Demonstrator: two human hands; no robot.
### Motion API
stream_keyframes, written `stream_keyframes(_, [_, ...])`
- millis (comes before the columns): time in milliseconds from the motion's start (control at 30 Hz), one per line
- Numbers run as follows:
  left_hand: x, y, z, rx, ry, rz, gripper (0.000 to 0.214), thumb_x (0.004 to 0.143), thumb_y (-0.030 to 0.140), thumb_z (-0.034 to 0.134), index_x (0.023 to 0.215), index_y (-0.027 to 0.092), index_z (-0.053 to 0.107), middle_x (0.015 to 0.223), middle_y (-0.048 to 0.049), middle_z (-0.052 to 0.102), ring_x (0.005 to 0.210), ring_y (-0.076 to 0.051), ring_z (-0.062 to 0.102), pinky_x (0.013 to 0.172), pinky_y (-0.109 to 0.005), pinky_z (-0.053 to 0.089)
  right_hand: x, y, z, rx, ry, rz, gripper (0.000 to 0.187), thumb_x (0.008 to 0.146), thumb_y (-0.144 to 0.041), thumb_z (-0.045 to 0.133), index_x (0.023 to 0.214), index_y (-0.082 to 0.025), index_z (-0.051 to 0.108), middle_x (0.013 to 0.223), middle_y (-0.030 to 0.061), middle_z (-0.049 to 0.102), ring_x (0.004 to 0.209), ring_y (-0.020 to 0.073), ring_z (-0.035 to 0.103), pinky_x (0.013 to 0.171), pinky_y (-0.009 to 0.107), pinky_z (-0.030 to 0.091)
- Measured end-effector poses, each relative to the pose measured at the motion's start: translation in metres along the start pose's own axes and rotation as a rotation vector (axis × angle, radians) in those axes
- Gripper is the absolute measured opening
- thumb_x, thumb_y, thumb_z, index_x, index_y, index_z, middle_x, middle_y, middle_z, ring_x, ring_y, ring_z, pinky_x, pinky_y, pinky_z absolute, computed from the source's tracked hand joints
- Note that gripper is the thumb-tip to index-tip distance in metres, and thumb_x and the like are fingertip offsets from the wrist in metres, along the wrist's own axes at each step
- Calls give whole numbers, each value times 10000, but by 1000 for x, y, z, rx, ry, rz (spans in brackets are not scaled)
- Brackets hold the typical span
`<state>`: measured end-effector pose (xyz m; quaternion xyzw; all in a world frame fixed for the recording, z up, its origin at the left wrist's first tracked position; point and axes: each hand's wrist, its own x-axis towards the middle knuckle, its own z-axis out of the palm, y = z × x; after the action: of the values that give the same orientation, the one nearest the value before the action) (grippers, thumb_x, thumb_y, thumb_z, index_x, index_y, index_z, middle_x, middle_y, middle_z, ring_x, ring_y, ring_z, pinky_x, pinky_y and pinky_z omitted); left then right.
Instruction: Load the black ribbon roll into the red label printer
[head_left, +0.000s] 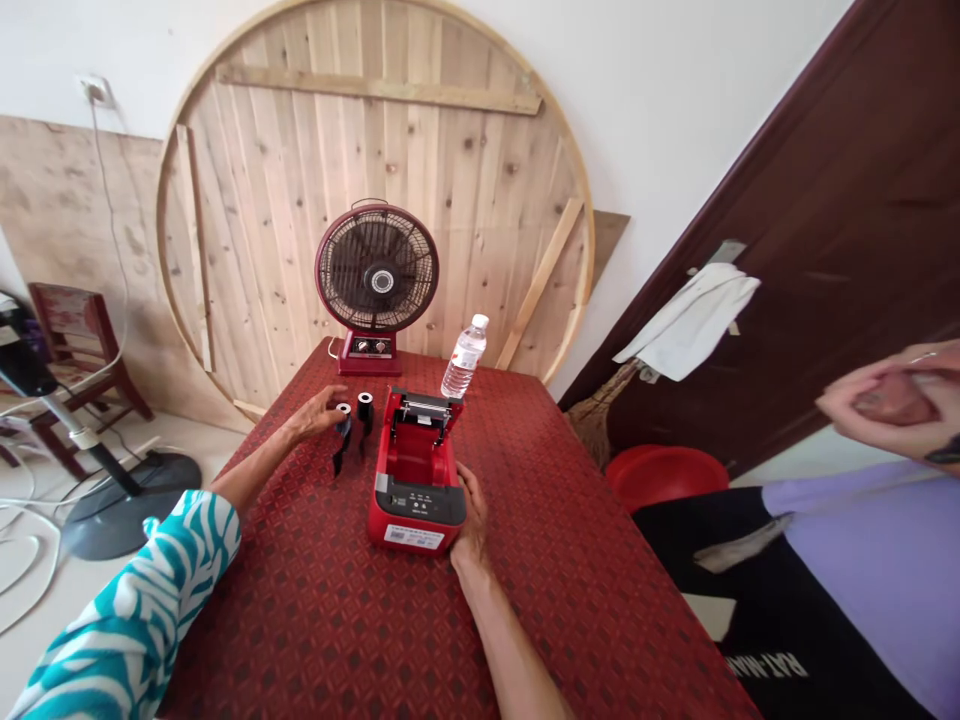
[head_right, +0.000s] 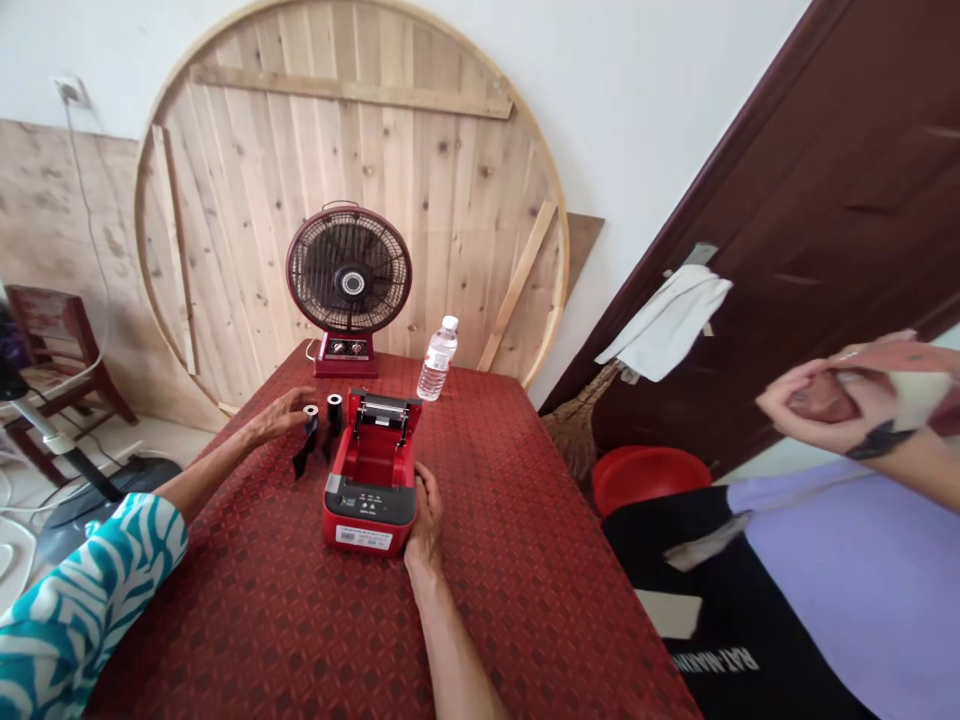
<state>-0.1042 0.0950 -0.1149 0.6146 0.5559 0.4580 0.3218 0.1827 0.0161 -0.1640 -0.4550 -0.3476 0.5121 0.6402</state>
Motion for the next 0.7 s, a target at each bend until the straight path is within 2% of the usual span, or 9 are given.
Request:
stream_keyframes(100, [12,17,2,34,-44,-23,416,652,279,538,1049,168,592,1111,-101,662,1066,-238,599,857,-309,483,1,0,-1,-9,-11,6,426,685,-498,636,1010,-223,655,915,20,718,763,191,638,649,288,466])
stream_keyframes(233, [29,28,18,193,-51,-91,332,599,192,565,917,164,657,885,-64,718,947,-243,642,779,-273,483,1,-3,-1,-33,-10,-18,412,678,-496,635,985,-222,668,931,29,715,818,205,635,706,307,472])
stream_keyframes(333, [34,30,28,212,-61,-93,221,556,152,593,761,190,663,697,-14,696,802,-226,658,680,-254,473,2,-2,-1,-49,-17,-63,397,678,-493,633,962,-221,677,963,34,713,873,216,632,755,321,472])
stream_keyframes(433, [33,34,31,209,-54,-86,180,550,163,615,724,200,642,652,8,676,747,-202,648,649,-240,461,2,-1,-2,-68,-31,-83,389,702,-486,618,988,-228,678,1005,35,708,928,222,625,787,327,470])
stream_keyframes(567, [25,43,19,162,-10,-58,222,596,240,609,808,173,607,743,-18,684,767,-188,635,674,-248,468,1,-1,-2,-79,-43,-108,378,734,-481,589,1005,-232,676,1009,36,708,943,221,620,798,330,466])
stream_keyframes(700, [-1,60,-6,-137,60,11,318,657,335,599,921,159,566,809,-28,673,761,-178,620,695,-270,474,0,-3,1,-43,-62,-82,364,746,-457,580,1011,-225,671,1013,36,704,917,213,625,780,320,463])
